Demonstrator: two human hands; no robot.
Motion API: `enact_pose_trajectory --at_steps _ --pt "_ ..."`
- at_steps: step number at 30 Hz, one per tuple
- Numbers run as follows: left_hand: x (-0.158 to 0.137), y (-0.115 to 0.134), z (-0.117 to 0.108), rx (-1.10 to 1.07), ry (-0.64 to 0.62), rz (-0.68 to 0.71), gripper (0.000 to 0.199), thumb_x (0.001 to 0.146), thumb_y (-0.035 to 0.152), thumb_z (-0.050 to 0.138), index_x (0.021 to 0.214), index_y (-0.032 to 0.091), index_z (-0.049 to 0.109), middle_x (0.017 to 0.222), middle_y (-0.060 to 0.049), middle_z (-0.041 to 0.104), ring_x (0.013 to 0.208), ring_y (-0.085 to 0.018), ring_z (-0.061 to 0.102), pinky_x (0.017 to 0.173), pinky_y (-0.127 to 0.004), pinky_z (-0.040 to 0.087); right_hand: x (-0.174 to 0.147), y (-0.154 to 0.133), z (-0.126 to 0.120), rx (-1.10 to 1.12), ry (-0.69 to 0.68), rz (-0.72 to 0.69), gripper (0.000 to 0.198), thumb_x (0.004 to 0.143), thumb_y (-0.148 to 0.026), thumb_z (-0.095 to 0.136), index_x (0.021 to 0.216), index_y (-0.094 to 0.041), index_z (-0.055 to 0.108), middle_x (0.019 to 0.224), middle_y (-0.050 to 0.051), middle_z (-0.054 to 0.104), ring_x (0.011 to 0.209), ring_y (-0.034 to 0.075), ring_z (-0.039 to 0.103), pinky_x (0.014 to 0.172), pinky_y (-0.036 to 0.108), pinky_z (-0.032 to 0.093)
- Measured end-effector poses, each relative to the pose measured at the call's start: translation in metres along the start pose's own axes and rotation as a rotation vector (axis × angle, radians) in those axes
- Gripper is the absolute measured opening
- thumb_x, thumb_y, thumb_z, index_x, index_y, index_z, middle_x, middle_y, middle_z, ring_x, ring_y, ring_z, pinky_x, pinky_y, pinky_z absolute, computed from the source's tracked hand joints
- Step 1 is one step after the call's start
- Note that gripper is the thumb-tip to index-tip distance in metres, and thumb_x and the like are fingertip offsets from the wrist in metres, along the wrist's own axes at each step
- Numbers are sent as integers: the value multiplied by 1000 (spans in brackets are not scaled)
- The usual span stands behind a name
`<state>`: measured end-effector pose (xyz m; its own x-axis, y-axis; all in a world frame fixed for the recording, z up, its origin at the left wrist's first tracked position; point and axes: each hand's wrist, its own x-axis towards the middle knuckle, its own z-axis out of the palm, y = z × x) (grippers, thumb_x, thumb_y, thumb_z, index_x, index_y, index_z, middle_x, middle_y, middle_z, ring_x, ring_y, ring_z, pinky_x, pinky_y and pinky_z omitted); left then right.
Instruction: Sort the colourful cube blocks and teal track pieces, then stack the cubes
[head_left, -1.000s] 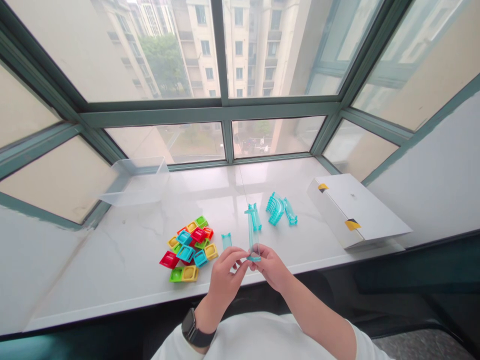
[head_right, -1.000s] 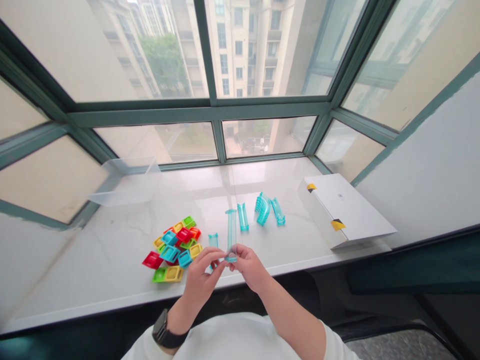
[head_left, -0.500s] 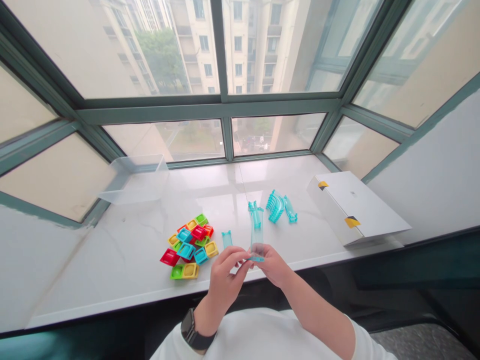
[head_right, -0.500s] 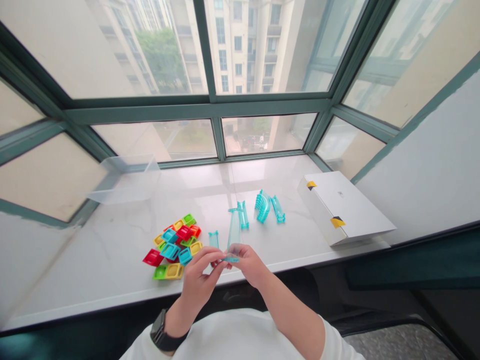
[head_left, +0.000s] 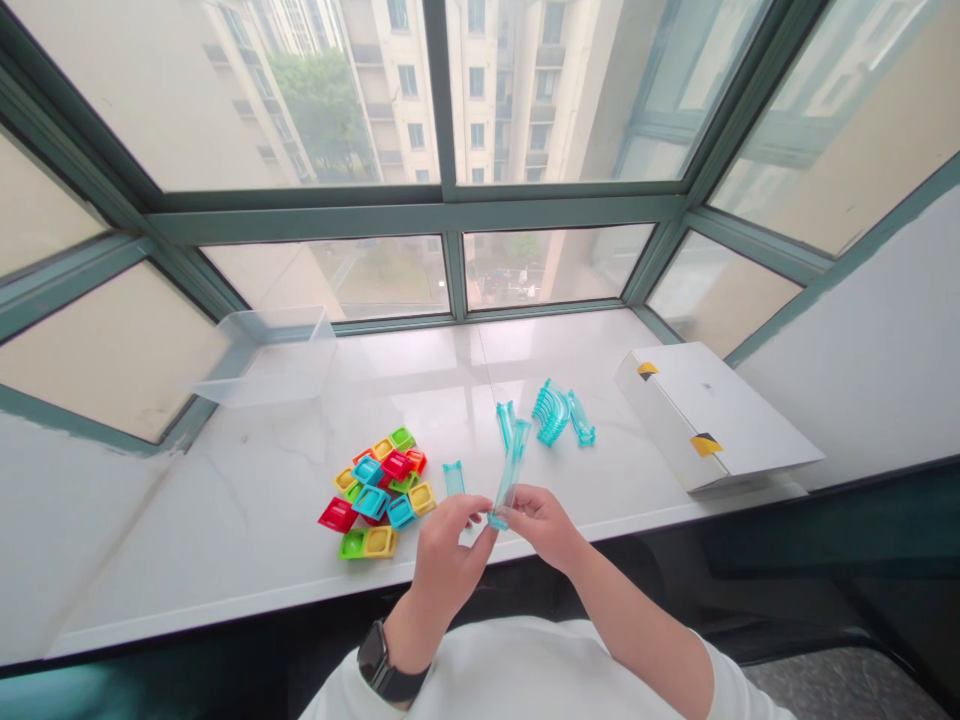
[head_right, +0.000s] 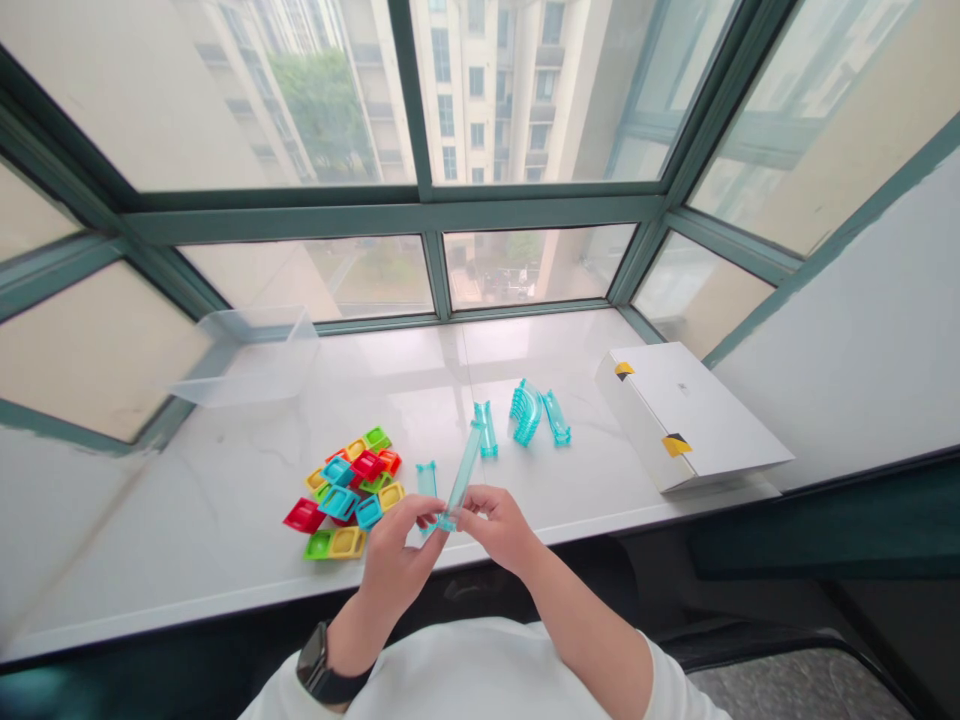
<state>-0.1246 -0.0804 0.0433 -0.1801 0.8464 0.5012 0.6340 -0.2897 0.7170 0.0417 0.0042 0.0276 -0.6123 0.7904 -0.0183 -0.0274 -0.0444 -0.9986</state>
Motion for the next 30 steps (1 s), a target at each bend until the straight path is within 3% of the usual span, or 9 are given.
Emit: enact_pose_trajectory --at_steps 4,10,14,18,24,30 --pt "-6 -4 2 90 -45 -54 45 90 18 65 134 25 59 98 -2 78 77 -16 69 77 -30 59 0 -6 -1 -313 97 -113 37 91 -40 71 62 -22 55 63 -2 54 64 15 49 66 30 40" --pt "-5 -7 8 113 -110 -179 30 96 24 56 125 23 63 94 -3 77 71 -16 69 67 -27 57 1 1 0 -594 136 -174 32 92 -31 64 63 -23 53 64 -2 55 65 16 51 67 30 37" --pt "-7 -9 8 74 -209 -228 27 97 24 53 121 23 65 92 -3 77 72 -17 70 63 -26 55 4 6 -4 -586 259 -79 43 95 -41 60 57 -22 54 57 -2 52 58 15 48 61 30 35" --pt "-13 -9 8 27 -298 -258 31 97 22 52 125 25 65 99 -3 78 78 -17 71 63 -25 54 10 5 -18 -484 378 10 55 99 -54 55 56 -20 66 51 0 57 54 16 55 60 28 40" --pt "-12 -3 10 30 -385 -291 33 97 22 51 126 26 66 101 -4 78 83 -18 72 74 -28 55 17 -2 -40 -472 493 100 66 100 -60 50 51 -20 68 47 1 58 51 16 58 58 27 41" --pt "-9 1 18 171 -497 -326 26 103 36 45 100 25 68 83 -4 73 80 -22 69 73 -32 48 18 1 -44 -604 506 53 60 101 -57 50 58 -21 72 50 1 60 54 17 61 59 27 40"
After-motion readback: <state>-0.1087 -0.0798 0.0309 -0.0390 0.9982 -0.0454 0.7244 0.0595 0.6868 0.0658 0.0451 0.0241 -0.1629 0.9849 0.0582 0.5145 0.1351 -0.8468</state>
